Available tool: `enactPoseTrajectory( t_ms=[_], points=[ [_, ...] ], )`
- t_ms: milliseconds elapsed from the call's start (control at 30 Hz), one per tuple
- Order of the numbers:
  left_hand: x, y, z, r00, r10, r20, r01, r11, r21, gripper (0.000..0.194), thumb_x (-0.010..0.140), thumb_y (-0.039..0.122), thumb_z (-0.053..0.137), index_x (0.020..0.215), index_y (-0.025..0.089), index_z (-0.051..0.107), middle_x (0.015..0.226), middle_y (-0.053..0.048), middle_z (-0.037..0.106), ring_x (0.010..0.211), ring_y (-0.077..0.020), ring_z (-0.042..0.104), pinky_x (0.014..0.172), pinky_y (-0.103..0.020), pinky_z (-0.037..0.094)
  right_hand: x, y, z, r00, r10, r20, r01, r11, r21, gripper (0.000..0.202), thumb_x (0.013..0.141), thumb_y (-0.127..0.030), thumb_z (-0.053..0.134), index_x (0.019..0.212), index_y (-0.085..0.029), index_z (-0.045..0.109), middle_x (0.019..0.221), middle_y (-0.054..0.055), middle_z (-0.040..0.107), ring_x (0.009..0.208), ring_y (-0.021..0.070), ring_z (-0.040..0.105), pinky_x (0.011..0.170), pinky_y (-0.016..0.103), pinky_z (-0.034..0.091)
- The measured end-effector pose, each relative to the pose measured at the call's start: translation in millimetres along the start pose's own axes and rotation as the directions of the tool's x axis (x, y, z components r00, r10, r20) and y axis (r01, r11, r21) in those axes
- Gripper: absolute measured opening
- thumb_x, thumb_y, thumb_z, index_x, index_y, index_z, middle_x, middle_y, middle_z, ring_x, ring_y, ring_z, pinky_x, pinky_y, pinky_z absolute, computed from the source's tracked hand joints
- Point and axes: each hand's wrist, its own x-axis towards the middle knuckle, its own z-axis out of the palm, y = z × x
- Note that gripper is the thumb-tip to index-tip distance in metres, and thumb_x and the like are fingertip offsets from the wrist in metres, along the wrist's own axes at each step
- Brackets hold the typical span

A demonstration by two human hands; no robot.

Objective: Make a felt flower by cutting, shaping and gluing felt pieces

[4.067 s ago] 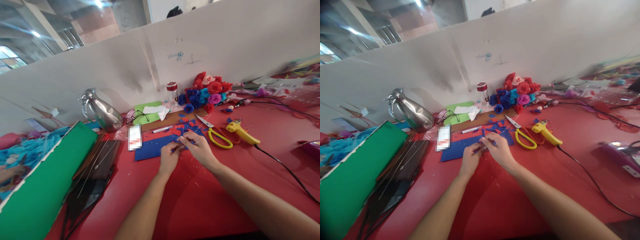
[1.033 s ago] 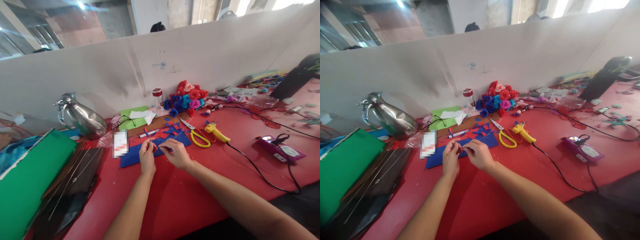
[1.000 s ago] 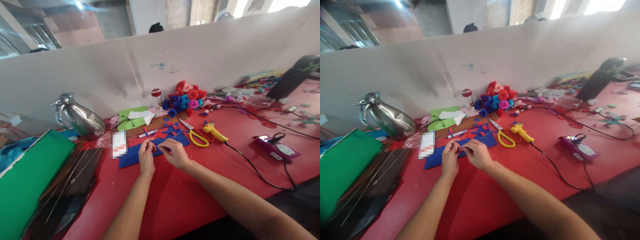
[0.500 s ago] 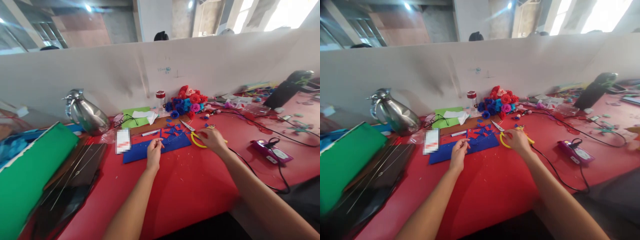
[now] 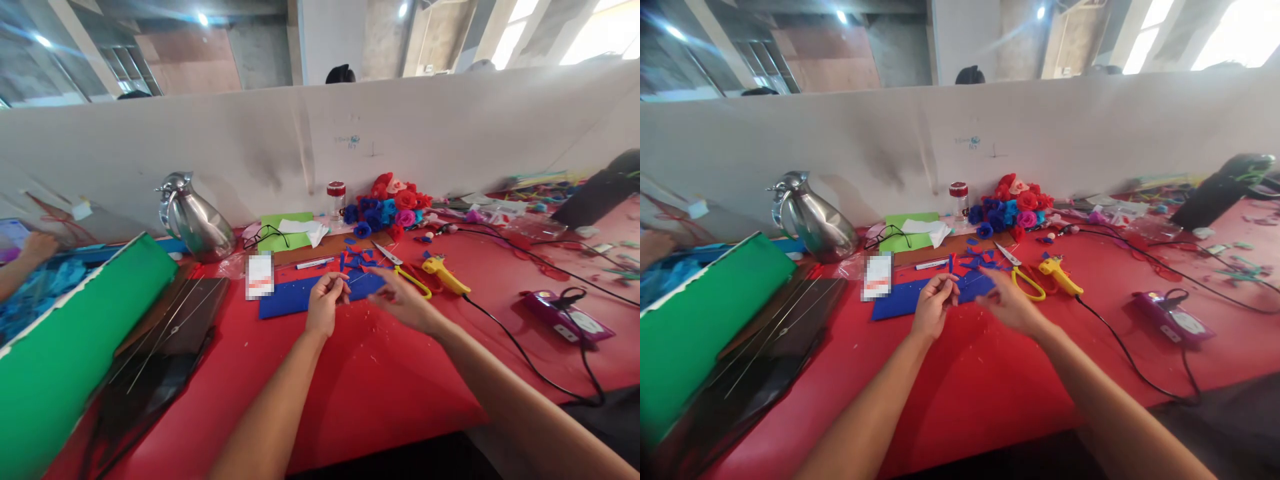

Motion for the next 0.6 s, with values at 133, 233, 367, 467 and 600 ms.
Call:
enactPoseTrajectory(
  t_ms=[133,233,367,467,600],
  points=[
    [-2.1,6.6,0.0,0.994,-0.079,0.072,0.089,0.985,-0.146,0.022,0.071,0.034,0.072,0.079,0.017,0.062,0.066,0.001,0.062,0.054,-0.0087,0.057,0.055,-0.021,0.044,3.9,-27.6,44.2,0.968,-0.066,0.240,0.042,0.994,0.105,0.034,0.086,-0.032,0.050,0.116,-0.018,0.057,0.101,0.008,0.067,0.082,0.0169,0.063,0.068,0.026,0.048],
    [1.6,8.2,-4.0,0.991,-0.122,0.057,0.131,0.970,-0.205,0.024,0.069,0.034,0.074,0.080,0.017,0.060,0.070,-0.001,0.067,0.062,-0.0134,0.064,0.060,-0.024,0.048,3.6,-28.4,41.5,0.988,0.004,0.154,0.002,0.999,-0.042,0.021,0.089,-0.028,0.043,0.082,-0.018,0.059,0.078,0.005,0.066,0.069,0.0156,0.060,0.064,0.025,0.044],
    [9.4,5.7,-9.8,0.994,-0.095,-0.054,0.085,0.982,-0.170,0.018,0.072,0.031,0.071,0.076,0.018,0.060,0.073,-0.003,0.070,0.077,-0.0176,0.068,0.076,-0.030,0.049,-10.5,-24.4,13.1,0.999,0.024,0.028,-0.020,0.990,-0.139,0.027,0.090,-0.032,0.038,0.071,-0.020,0.052,0.064,0.001,0.060,0.059,0.0131,0.054,0.057,0.022,0.039],
    [13.8,2.4,-14.2,0.988,0.006,-0.157,-0.008,1.000,-0.015,0.012,0.075,0.029,0.066,0.075,0.018,0.062,0.070,-0.002,0.070,0.081,-0.0171,0.067,0.085,-0.031,0.044,-34.9,-16.6,-8.3,0.998,0.037,-0.044,-0.046,0.971,-0.234,0.031,0.091,-0.037,0.037,0.070,-0.020,0.052,0.061,0.000,0.057,0.056,0.0132,0.052,0.055,0.022,0.037],
    [17.7,0.2,-22.1,0.947,0.190,-0.261,-0.147,0.974,0.175,0.011,0.077,0.029,0.062,0.073,0.019,0.063,0.068,-0.001,0.070,0.077,-0.0164,0.064,0.084,-0.030,0.043,-75.7,6.5,-35.6,0.989,0.056,-0.139,-0.111,0.894,-0.434,0.031,0.091,-0.036,0.038,0.074,-0.021,0.058,0.062,0.002,0.062,0.054,0.0153,0.055,0.054,0.025,0.038]
  ],
)
